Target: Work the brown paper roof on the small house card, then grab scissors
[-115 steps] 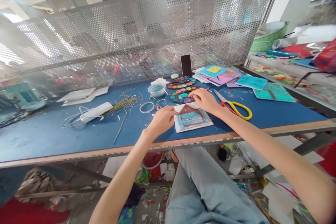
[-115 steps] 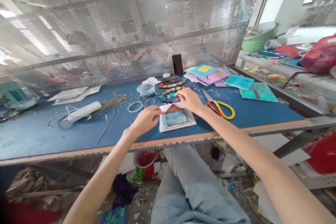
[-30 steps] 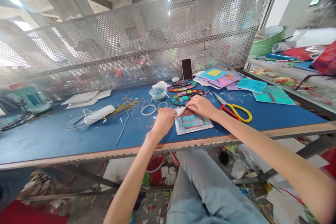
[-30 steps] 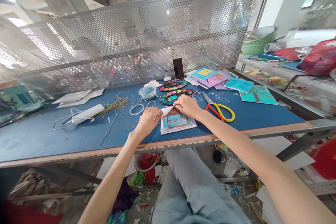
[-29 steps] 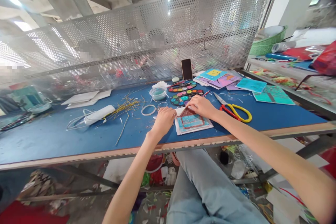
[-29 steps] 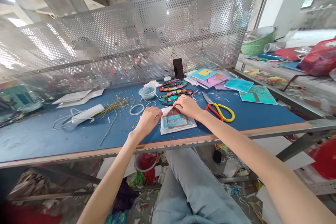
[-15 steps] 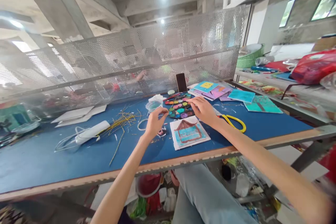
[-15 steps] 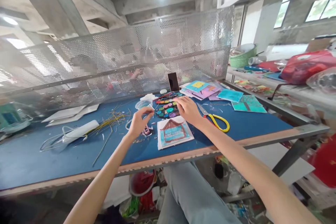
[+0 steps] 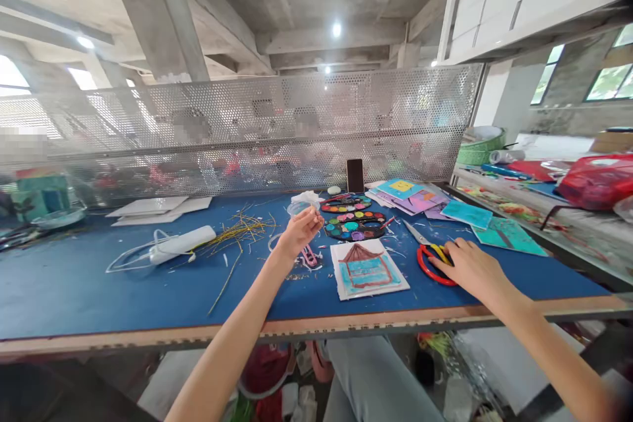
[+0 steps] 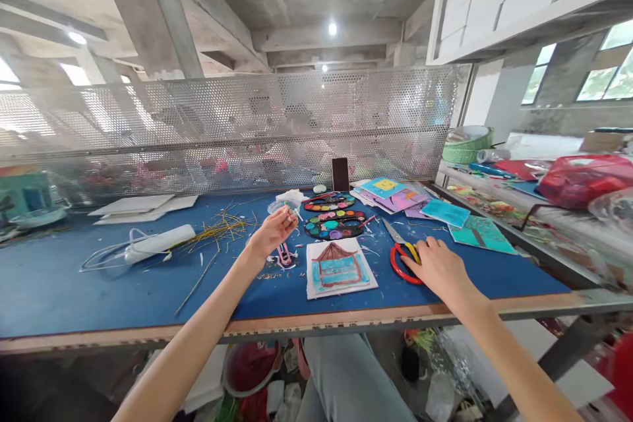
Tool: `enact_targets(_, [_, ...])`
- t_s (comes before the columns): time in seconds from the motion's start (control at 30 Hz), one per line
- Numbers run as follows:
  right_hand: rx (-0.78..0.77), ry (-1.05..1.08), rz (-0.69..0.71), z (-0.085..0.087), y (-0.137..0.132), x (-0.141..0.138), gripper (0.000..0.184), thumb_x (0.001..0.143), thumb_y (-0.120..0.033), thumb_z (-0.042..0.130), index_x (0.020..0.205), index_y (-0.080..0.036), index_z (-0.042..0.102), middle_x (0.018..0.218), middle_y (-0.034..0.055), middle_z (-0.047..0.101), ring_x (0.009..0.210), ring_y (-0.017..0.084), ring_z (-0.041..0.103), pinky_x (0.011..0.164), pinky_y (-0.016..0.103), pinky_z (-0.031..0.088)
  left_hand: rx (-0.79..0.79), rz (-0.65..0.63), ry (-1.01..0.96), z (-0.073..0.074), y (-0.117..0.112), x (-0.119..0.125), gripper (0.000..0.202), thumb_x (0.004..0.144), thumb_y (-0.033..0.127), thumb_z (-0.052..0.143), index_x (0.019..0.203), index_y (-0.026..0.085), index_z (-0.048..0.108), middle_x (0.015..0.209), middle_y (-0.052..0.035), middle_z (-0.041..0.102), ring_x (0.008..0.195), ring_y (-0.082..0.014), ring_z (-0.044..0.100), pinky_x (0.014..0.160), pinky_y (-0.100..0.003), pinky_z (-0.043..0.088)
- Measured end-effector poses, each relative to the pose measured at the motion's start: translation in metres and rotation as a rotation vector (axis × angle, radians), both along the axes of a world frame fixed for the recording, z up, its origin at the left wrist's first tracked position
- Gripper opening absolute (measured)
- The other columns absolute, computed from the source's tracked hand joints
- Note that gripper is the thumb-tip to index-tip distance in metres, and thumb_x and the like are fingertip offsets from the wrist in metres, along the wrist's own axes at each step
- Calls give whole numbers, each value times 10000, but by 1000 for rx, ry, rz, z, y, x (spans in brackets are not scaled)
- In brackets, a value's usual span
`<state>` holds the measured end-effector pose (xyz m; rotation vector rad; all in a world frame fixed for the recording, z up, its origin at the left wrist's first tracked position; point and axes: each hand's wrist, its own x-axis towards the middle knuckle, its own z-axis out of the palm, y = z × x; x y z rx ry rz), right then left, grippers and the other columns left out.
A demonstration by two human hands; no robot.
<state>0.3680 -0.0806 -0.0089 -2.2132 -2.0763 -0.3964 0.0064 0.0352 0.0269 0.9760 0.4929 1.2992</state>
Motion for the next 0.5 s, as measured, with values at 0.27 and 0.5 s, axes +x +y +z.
enact_targets(0.27, [-179,374,56,5,24,26,153,821,-361,638,796,-213,609,821,127,726,763,292,707,610,321,427,-29,-19,-11,0,-1,-2,303,644,176,878,772,144,605,696,42,591,625,-53,588,590,-160,483])
enact_targets(0.5, [3,736,242,18,5,2,426,900,-579,454,733,-216,601,701,72,697,643,225,668,630,303,464,1,-69,-16,-4,-2,0,316,670,230,872,818,149,604,729,41,566,613,-49,545,574,-173,459])
